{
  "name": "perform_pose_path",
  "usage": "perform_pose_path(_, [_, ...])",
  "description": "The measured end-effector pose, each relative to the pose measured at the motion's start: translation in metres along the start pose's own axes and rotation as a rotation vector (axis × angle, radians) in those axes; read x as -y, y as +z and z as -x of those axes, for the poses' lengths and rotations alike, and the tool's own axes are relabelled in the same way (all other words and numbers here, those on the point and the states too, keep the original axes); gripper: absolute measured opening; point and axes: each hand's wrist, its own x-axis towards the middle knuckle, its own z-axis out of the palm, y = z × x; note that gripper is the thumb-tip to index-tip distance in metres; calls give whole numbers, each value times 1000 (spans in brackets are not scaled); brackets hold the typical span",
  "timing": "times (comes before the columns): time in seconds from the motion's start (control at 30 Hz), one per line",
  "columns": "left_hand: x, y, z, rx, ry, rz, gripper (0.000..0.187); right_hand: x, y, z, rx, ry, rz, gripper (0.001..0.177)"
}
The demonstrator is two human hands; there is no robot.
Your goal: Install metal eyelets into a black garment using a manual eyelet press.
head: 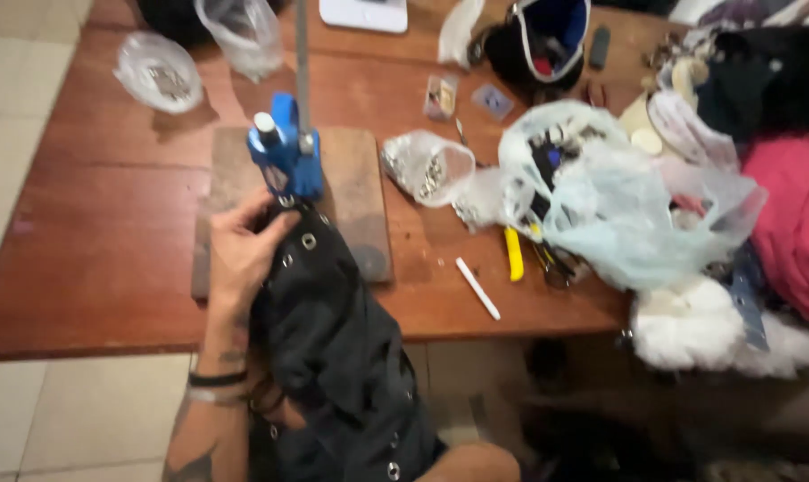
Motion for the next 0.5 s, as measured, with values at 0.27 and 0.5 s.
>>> perform_pose_path(0.27, [16,-11,-8,-47,35,-10,41,-39,21,-319,161,21,2,67])
perform_pose_path(0.5, [18,-15,-3,-39,4,-20,43,-80,27,-477,435,148,138,76])
